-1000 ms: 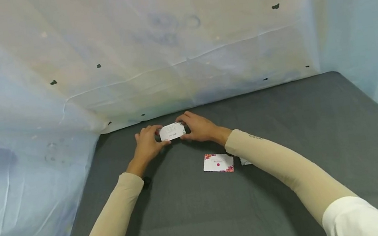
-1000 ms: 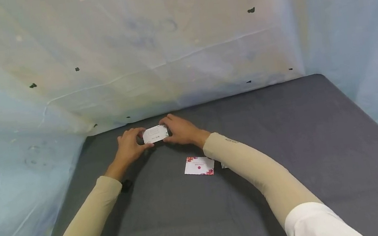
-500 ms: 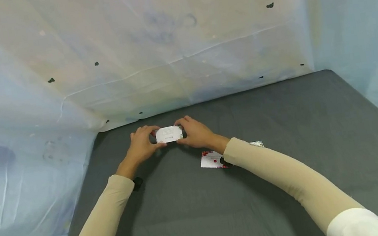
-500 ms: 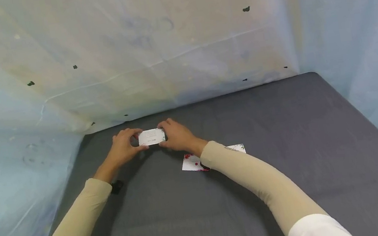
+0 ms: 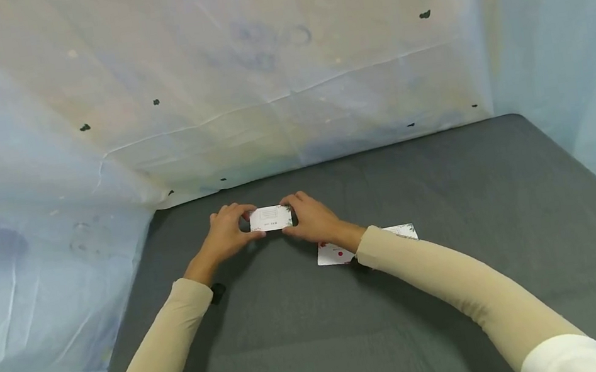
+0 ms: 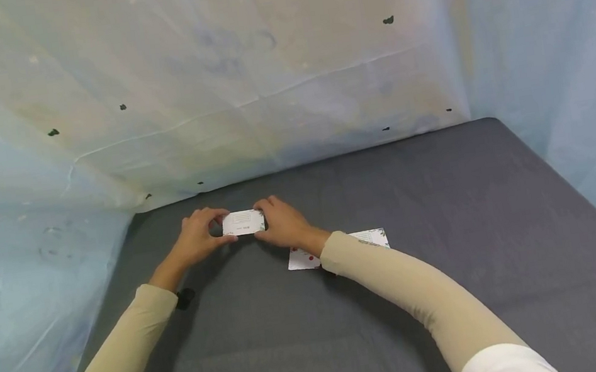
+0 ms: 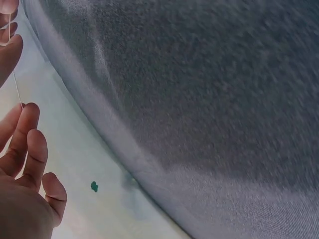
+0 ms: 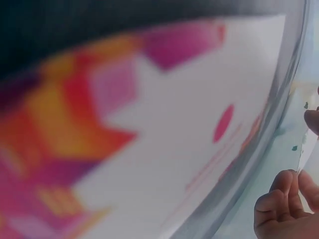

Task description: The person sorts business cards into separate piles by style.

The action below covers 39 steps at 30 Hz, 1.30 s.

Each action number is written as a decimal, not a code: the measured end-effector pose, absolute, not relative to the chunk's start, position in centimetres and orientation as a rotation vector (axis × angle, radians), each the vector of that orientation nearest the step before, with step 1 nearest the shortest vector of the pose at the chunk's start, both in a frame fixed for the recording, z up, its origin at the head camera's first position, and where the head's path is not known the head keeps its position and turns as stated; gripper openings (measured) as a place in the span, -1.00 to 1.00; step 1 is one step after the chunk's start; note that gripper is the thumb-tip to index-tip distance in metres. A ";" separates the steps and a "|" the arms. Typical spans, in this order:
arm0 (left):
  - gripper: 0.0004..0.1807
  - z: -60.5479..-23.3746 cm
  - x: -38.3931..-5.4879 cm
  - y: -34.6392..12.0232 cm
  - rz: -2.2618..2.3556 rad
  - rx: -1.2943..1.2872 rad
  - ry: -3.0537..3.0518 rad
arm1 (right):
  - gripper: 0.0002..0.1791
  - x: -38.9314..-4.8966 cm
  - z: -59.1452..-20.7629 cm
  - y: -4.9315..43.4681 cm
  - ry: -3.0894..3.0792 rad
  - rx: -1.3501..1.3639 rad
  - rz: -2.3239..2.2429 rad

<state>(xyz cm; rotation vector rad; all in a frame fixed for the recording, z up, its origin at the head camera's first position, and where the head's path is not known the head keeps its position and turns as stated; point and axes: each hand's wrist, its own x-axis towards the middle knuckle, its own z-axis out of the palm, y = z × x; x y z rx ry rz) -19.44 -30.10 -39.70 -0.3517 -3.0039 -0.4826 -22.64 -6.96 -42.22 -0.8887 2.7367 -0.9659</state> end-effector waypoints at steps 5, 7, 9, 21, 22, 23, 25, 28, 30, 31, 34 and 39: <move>-0.35 -40.1 -19.8 -29.7 -0.498 -0.359 -3.001 | -0.31 -23.0 -42.3 -6.6 2.752 -0.887 -0.935; -0.36 -40.2 -20.0 -29.7 -0.493 -0.353 -2.997 | -0.31 -23.1 -42.2 -6.5 2.747 -0.887 -0.944; -0.36 -40.3 -20.1 -29.7 -0.479 -0.349 -2.995 | -0.31 -23.1 -42.2 -6.5 2.745 -0.888 -0.949; -0.34 -40.3 -20.1 -29.1 -0.469 -0.363 -3.010 | -0.31 -23.0 -41.9 -5.9 2.768 -0.877 -0.907; -0.34 -40.3 -20.1 -29.0 -0.468 -0.367 -3.012 | -0.31 -22.9 -41.9 -5.7 2.766 -0.873 -0.904; -0.33 -40.3 -20.0 -28.9 -0.467 -0.371 -3.015 | -0.31 -22.9 -41.9 -5.6 2.766 -0.872 -0.898; -0.33 -40.4 -19.8 -28.6 -0.466 -0.378 -3.016 | -0.31 -22.7 -41.8 -5.4 2.768 -0.870 -0.882; -0.32 -40.6 -19.4 -28.1 -0.463 -0.379 -3.009 | -0.31 -22.3 -41.7 -4.9 2.773 -0.877 -0.873; -0.33 -40.6 -19.1 -27.7 -0.474 -0.377 -3.003 | -0.31 -22.0 -41.6 -4.5 2.778 -0.885 -0.863; -0.33 -40.6 -18.9 -27.4 -0.482 -0.377 -2.999 | -0.31 -21.9 -41.5 -4.2 2.777 -0.888 -0.860; -0.33 -40.6 -18.4 -26.3 -0.515 -0.382 -2.990 | -0.31 -21.4 -41.2 -3.1 2.777 -0.890 -0.843; -0.29 -40.4 -17.8 -24.0 -0.543 -0.422 -2.990 | -0.31 -20.7 -40.9 -0.7 2.782 -0.866 -0.831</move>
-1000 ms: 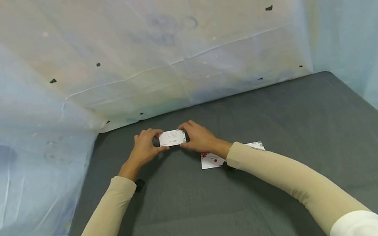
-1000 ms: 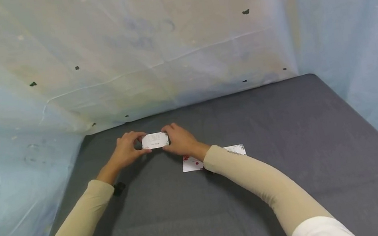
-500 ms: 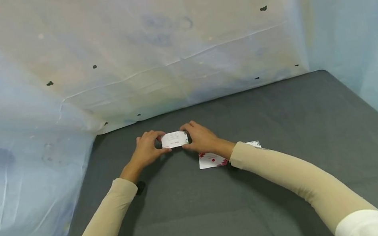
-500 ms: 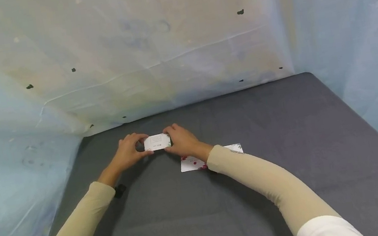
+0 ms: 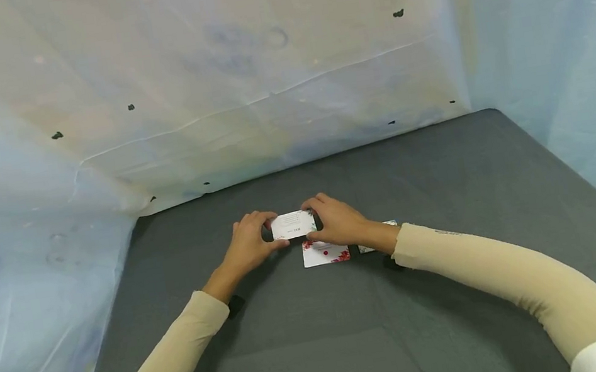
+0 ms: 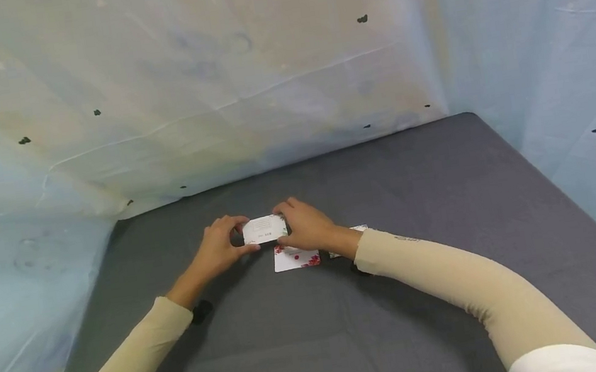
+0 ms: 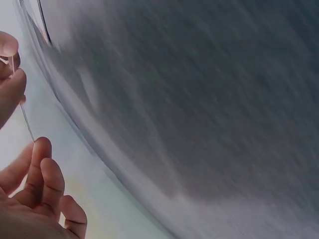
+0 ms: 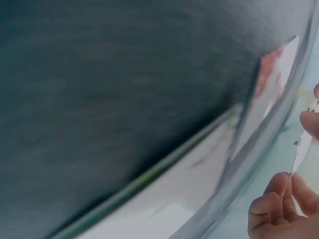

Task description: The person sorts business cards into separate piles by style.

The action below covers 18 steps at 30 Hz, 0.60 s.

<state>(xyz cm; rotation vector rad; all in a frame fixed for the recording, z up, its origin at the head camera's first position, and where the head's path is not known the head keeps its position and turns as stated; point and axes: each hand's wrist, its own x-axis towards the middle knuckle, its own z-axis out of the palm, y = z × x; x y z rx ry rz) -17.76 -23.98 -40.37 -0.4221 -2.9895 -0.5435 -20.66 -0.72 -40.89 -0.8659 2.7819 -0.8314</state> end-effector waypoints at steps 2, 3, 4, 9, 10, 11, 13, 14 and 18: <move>-0.24 -40.4 -17.5 -23.1 -0.538 -0.451 -2.998 | -0.31 -20.3 -41.0 0.3 2.791 -0.856 -0.827; -0.21 -40.3 -17.3 -22.7 -0.529 -0.468 -3.005 | -0.32 -20.1 -41.0 0.8 2.793 -0.852 -0.825; -0.17 -40.4 -17.1 -22.3 -0.517 -0.481 -3.011 | -0.32 -19.9 -41.1 1.2 2.798 -0.855 -0.817; -0.01 -40.8 -15.8 -20.8 -0.409 -0.528 -3.037 | -0.35 -18.9 -41.2 3.1 2.800 -0.914 -0.814; 0.02 -40.9 -15.6 -20.5 -0.383 -0.536 -3.041 | -0.36 -18.7 -41.2 3.4 2.796 -0.918 -0.819; 0.03 -41.0 -15.4 -20.2 -0.361 -0.546 -3.045 | -0.36 -18.6 -41.2 3.7 2.795 -0.919 -0.824; 0.05 -41.0 -15.1 -19.6 -0.326 -0.571 -3.053 | -0.37 -18.3 -41.4 4.2 2.797 -0.914 -0.835; 0.05 -41.1 -15.0 -19.4 -0.309 -0.588 -3.053 | -0.38 -18.2 -41.5 4.4 2.801 -0.910 -0.834; 0.02 -41.3 -14.7 -19.1 -0.281 -0.648 -3.051 | -0.37 -17.8 -41.9 4.9 2.814 -0.919 -0.843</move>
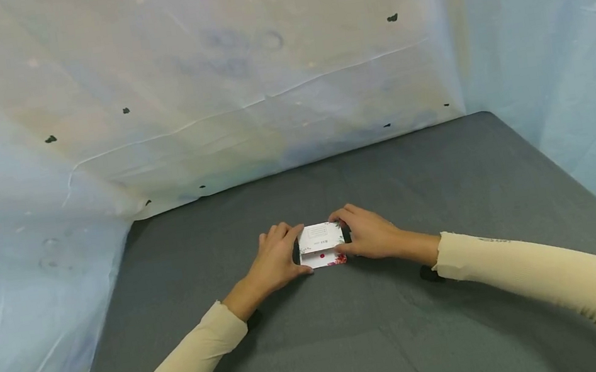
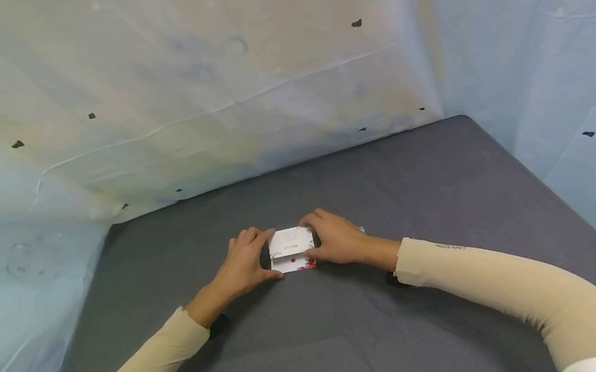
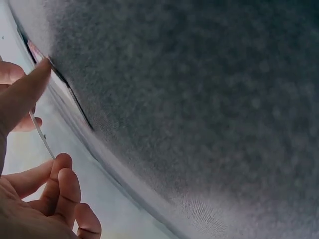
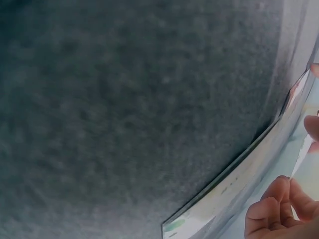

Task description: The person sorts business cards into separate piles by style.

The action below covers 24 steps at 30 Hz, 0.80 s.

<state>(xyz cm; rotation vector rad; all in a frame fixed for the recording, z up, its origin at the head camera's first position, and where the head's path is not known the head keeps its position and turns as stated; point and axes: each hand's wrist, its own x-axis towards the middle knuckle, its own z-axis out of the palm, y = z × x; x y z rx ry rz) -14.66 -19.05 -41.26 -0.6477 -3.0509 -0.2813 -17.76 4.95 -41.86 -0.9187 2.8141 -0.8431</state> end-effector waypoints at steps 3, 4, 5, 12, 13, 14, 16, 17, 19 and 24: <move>-0.03 -41.4 -14.5 -19.1 -0.283 -0.677 -3.050 | -0.37 -17.5 -41.9 5.1 2.815 -0.934 -0.859; -0.04 -41.4 -14.5 -19.1 -0.289 -0.681 -3.049 | -0.37 -17.5 -42.0 5.1 2.815 -0.935 -0.860; -0.05 -41.4 -14.5 -19.2 -0.291 -0.686 -3.046 | -0.37 -17.4 -42.0 5.2 2.815 -0.936 -0.861; -0.09 -41.5 -14.6 -19.1 -0.304 -0.718 -3.038 | -0.35 -17.1 -42.0 5.4 2.830 -0.906 -0.815; -0.08 -41.6 -14.5 -19.0 -0.301 -0.719 -3.037 | -0.35 -17.1 -42.0 5.5 2.831 -0.903 -0.807; -0.07 -41.7 -14.5 -18.9 -0.297 -0.722 -3.034 | -0.35 -17.1 -41.9 5.7 2.834 -0.906 -0.796; -0.05 -41.8 -14.5 -18.7 -0.293 -0.727 -3.020 | -0.35 -17.1 -41.8 5.9 2.835 -0.908 -0.786; -0.05 -41.8 -14.6 -18.5 -0.286 -0.731 -3.010 | -0.35 -17.1 -41.7 6.0 2.834 -0.904 -0.785; -0.04 -41.9 -14.6 -18.1 -0.270 -0.747 -2.984 | -0.35 -17.0 -41.5 6.3 2.836 -0.894 -0.794; -0.06 -42.1 -14.7 -17.1 -0.216 -0.777 -2.933 | -0.36 -16.7 -41.1 7.3 2.838 -0.848 -0.797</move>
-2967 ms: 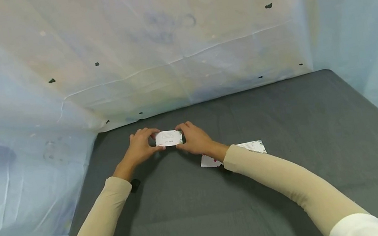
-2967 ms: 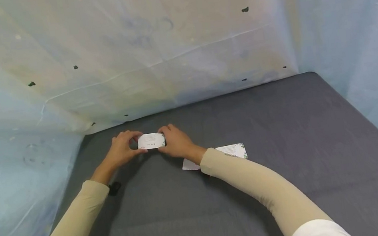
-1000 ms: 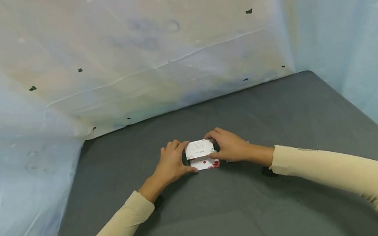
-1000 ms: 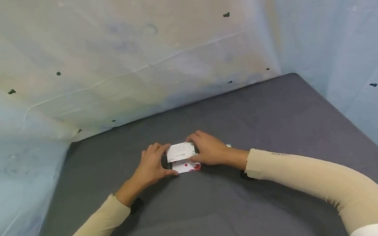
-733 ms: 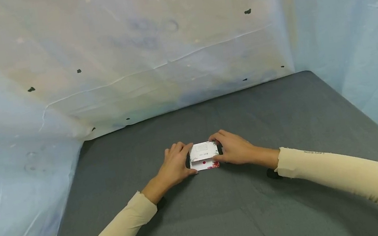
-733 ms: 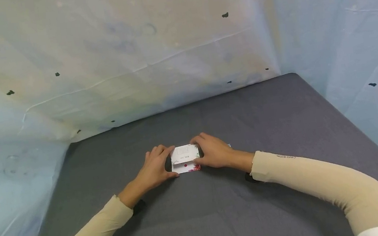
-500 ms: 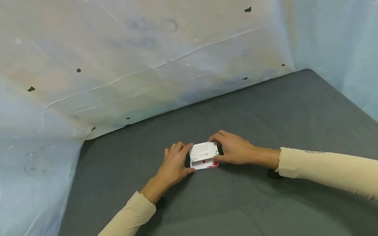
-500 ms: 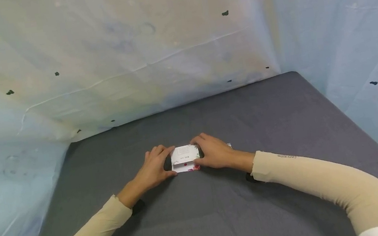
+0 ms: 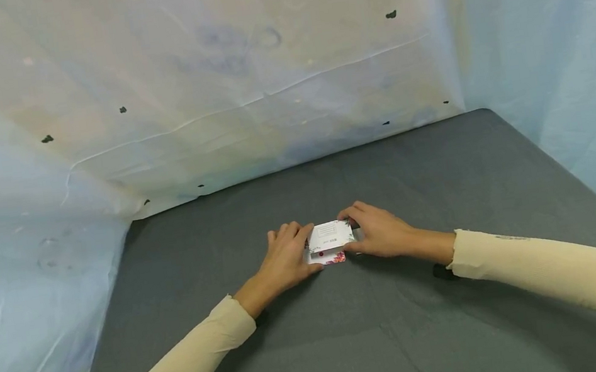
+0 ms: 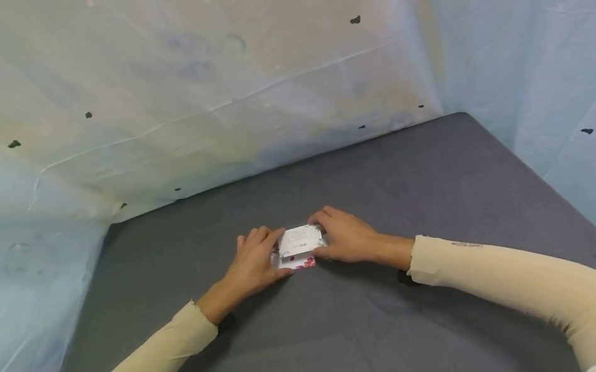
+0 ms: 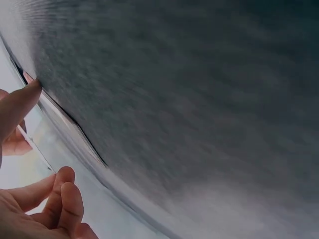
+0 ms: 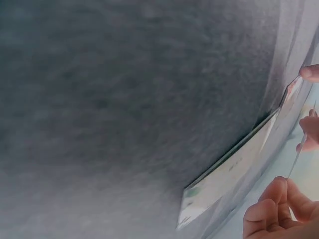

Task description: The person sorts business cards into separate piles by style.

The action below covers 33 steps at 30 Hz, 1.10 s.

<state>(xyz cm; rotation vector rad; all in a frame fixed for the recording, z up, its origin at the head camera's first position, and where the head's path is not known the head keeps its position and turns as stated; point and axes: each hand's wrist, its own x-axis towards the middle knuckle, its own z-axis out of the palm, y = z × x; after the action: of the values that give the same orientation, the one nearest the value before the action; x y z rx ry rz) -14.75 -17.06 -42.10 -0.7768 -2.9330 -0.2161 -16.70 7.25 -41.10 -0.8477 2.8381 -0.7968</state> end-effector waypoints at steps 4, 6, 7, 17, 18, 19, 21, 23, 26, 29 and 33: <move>-0.11 -42.1 -14.7 -16.4 -0.192 -0.790 -2.921 | -0.36 -16.5 -41.2 8.0 2.845 -0.848 -0.783; -0.14 -42.2 -14.7 -16.0 -0.189 -0.803 -2.914 | -0.36 -16.3 -41.3 8.3 2.848 -0.846 -0.789; -0.14 -42.2 -14.8 -15.9 -0.187 -0.809 -2.909 | -0.36 -16.3 -41.4 8.5 2.855 -0.847 -0.788; -0.21 -42.2 -14.9 -14.5 -0.136 -0.831 -2.892 | -0.35 -15.9 -41.8 9.8 2.869 -0.820 -0.772; -0.22 -42.2 -14.9 -14.4 -0.129 -0.831 -2.889 | -0.35 -15.9 -41.7 9.9 2.870 -0.818 -0.772; -0.22 -42.2 -14.9 -14.3 -0.118 -0.828 -2.888 | -0.35 -15.9 -41.7 9.9 2.875 -0.823 -0.767; -0.23 -42.1 -14.9 -14.1 -0.109 -0.819 -2.890 | -0.36 -16.0 -41.7 10.1 2.879 -0.839 -0.764; -0.23 -42.1 -14.9 -14.0 -0.108 -0.811 -2.899 | -0.37 -16.1 -41.7 10.3 2.876 -0.853 -0.766; -0.22 -42.1 -14.9 -13.7 -0.123 -0.816 -2.913 | -0.39 -16.1 -41.8 10.6 2.864 -0.852 -0.773; -0.20 -42.0 -14.8 -13.3 -0.138 -0.830 -2.926 | -0.38 -16.2 -41.9 11.1 2.850 -0.841 -0.773; -0.20 -42.0 -14.8 -12.9 -0.157 -0.828 -2.940 | -0.38 -16.2 -42.0 11.8 2.831 -0.847 -0.770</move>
<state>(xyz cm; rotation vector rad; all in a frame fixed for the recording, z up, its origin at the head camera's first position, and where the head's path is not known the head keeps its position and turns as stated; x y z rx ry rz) -14.82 -12.90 -41.95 -0.8280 -2.9395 -0.1566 -16.24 11.75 -41.96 -0.8467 2.8311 -0.7695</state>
